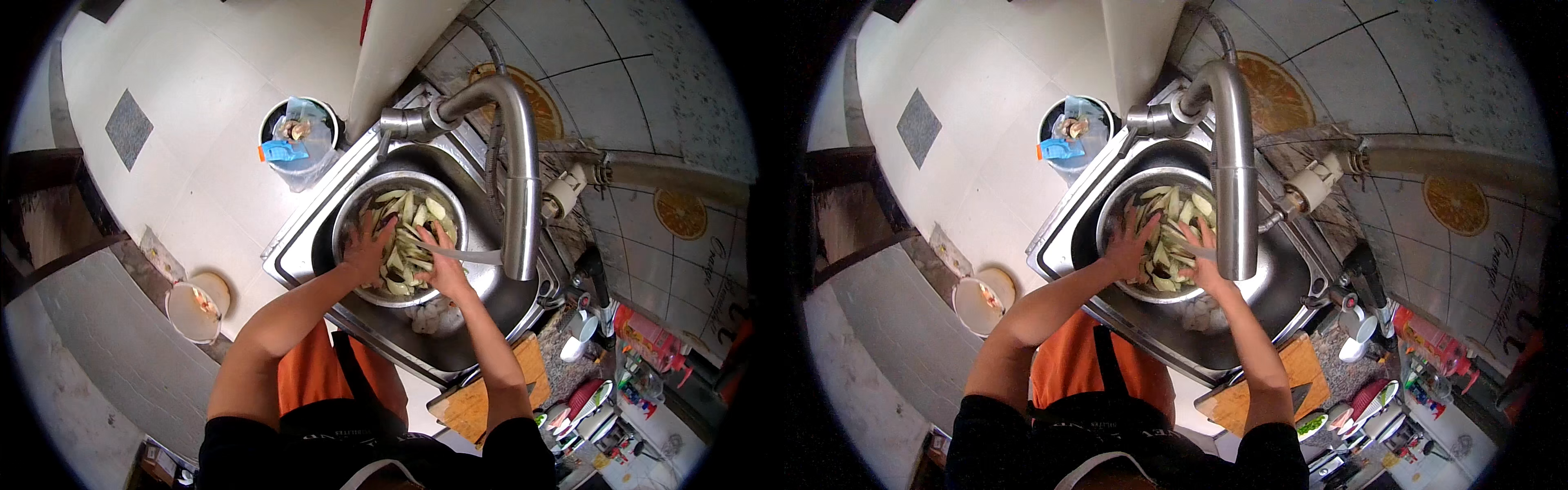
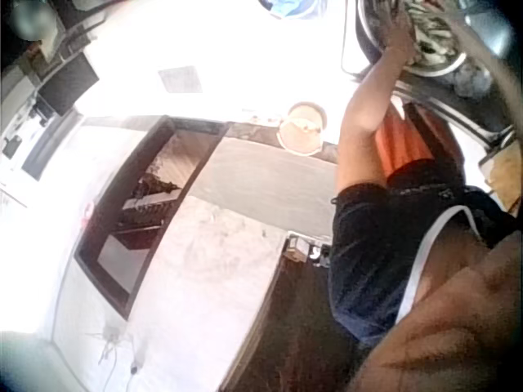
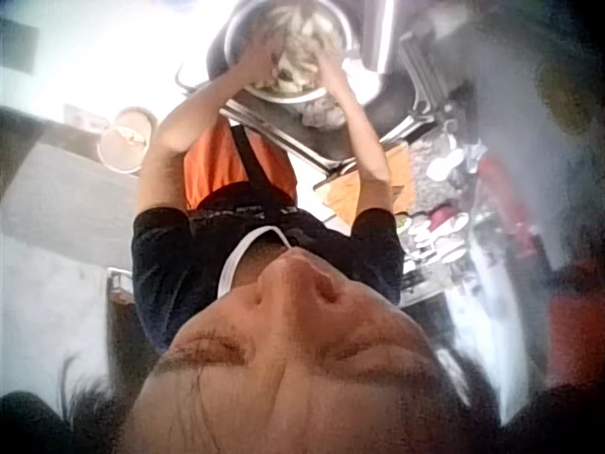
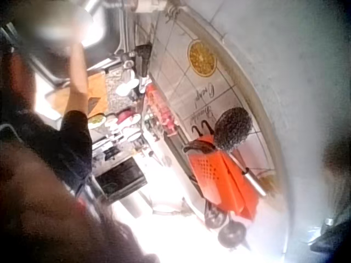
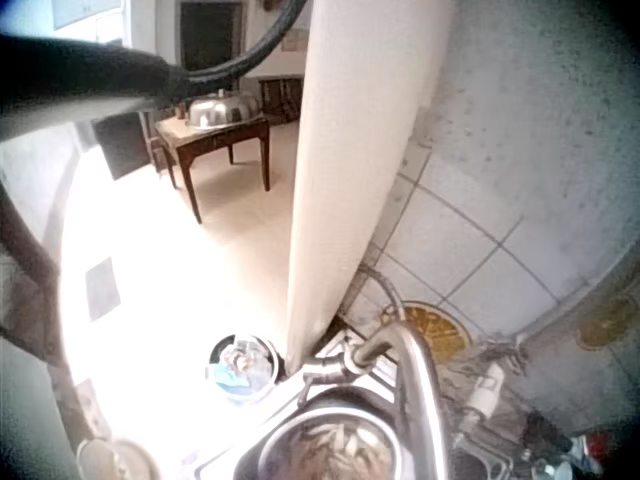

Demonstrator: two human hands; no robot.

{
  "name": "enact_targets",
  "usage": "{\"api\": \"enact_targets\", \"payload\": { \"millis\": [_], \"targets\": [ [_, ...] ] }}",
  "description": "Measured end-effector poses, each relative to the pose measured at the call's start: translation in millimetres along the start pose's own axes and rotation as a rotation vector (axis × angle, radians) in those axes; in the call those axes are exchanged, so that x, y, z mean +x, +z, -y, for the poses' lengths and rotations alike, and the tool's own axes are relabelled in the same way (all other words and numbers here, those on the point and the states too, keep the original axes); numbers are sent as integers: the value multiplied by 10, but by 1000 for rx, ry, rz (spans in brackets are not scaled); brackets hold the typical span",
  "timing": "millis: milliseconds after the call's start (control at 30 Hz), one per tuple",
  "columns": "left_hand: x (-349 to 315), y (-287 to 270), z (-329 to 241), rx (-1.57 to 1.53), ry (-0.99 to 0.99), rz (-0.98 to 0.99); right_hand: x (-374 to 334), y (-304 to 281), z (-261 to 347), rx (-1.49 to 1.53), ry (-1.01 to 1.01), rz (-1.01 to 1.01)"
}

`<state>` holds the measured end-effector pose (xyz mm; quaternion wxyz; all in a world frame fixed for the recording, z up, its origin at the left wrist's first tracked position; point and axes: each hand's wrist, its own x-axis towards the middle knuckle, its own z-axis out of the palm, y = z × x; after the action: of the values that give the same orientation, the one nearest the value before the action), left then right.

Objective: The person washes sliced eggplant in a bowl under running water, transfers them to a white colander to drain, and then adds seasoning from a small container to the eggplant in the bowl.

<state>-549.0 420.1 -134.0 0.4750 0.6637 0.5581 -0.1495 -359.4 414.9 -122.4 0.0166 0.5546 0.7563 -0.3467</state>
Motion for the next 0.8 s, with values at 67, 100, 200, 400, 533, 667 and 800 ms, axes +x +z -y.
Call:
{"api": "enact_targets", "payload": {
  "millis": [67, 100, 200, 400, 533, 667, 800],
  "targets": [
    [206, 295, 125, 154, 13, 18, 24, 91, 57, -171, 105, 167],
    [273, 379, 129, 162, 17, 18, 59, 212, 24, -261, 105, 162],
    [561, 749, 177, 294, 38, -239, 186, 594, -92, -359, 156, 78],
    [714, 523, 149, -125, -20, -354, 391, 706, -236, 23, 214, -284],
    [481, 310, 57, -450, -14, -350, 220, 298, -138, 315, 202, -327],
    [405, 437, 107, -596, 44, -266, 1, 71, -204, 362, 109, -226],
    [381, 523, 179, -1020, 30, -263, -76, 84, -386, 959, 386, -23]
  ]
}}
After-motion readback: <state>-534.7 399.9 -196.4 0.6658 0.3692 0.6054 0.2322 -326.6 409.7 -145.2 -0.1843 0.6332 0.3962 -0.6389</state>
